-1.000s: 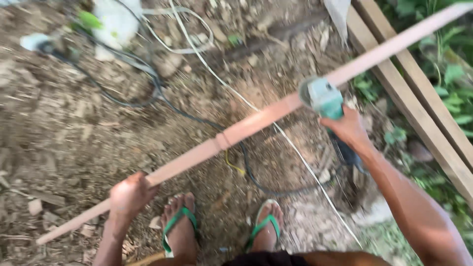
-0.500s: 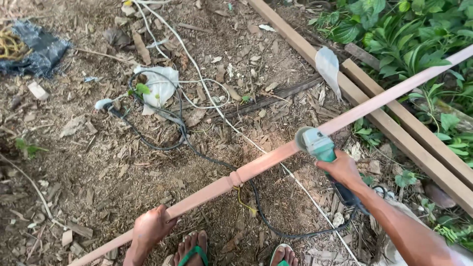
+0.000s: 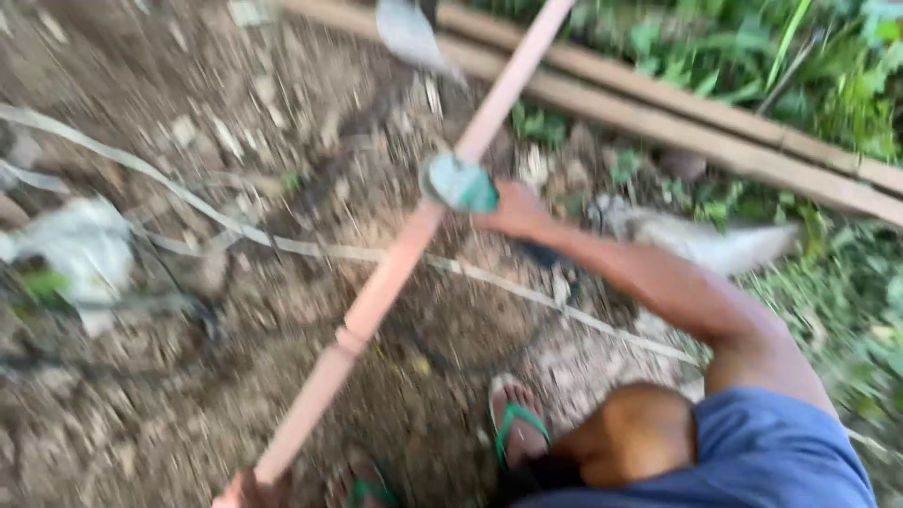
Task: Sanding and shaping a wooden beam using a handheld angle grinder
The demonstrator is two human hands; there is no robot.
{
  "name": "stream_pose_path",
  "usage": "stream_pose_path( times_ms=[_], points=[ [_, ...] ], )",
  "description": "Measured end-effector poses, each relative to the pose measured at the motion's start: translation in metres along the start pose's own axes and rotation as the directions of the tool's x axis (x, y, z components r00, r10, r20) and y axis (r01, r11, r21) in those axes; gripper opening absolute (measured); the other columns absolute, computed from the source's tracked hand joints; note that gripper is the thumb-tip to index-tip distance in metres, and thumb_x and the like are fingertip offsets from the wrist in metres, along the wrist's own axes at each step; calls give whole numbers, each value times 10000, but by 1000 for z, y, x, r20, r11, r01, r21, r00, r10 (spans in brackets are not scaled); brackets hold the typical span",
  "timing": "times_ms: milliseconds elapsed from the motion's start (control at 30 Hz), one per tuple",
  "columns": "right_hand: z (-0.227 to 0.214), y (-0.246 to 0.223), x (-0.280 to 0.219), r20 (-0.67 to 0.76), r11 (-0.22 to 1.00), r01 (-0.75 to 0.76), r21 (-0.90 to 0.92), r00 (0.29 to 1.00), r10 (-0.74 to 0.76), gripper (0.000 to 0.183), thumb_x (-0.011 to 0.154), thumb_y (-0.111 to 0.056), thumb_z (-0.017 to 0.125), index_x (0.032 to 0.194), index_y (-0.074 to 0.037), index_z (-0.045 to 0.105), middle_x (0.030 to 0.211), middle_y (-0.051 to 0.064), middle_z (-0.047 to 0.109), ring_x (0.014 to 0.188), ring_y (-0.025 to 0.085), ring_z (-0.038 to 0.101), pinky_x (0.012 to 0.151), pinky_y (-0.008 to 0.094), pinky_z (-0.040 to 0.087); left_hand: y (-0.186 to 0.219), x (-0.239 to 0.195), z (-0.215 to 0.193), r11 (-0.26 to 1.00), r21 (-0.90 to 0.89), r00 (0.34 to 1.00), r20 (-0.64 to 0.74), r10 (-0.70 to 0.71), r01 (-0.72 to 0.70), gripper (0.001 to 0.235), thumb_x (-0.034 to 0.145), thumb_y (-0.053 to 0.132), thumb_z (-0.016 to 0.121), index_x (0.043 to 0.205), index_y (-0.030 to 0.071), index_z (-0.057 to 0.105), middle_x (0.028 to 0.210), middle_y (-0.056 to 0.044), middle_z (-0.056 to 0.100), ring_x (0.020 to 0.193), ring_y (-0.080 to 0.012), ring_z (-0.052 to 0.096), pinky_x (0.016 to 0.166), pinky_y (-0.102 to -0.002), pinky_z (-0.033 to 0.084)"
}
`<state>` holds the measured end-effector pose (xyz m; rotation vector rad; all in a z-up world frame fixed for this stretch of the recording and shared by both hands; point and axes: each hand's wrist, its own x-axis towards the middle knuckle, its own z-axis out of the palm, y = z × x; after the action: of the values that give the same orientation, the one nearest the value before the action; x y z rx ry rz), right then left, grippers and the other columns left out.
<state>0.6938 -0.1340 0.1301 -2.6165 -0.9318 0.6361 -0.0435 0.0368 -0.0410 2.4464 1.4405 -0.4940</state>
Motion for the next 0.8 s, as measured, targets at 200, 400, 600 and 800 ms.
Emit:
stream_pose_path(
  times_ms=[200,400,600,800],
  points=[
    [-43,-40,-31,240,961,-196,193,960,147,786,989,-246,975,1680,-51,656,1182,84,882,717,144,779,607,284,712,4,-52,-9,1000,12,991,-132,-26,28,755,981,895,887,915,167,696,864,-53,810,795,-365,840,748,-525,642],
    [-38,-26,-26,115,988,-48,146,993,32,656,926,-371,996,1434,-51,731,1262,78,849,1015,197,814,862,344,746,18,-55,-32,995,-97,1000,-12,-20,19,650,1121,840,876,1002,233,676,854,102,772,643,-86,706,660,-353,646],
    [-32,-25,-39,156,984,-57,168,987,31,673,956,-299,990,1480,-15,676,1286,100,839,918,189,817,793,335,772,32,-63,-42,995,-102,999,27,27,-24,765,1211,955,511,947,244,613,702,107,575,533,-79,586,573,-305,568],
    [-6,8,-30,47,984,175,-10,983,-175,568,942,-585,1006,1214,-114,839,1057,96,862,951,254,744,818,503,560,52,-47,-42,986,-152,979,-181,-98,71,776,1007,975,713,929,204,764,890,-60,863,846,-311,874,799,-484,671]
  ],
)
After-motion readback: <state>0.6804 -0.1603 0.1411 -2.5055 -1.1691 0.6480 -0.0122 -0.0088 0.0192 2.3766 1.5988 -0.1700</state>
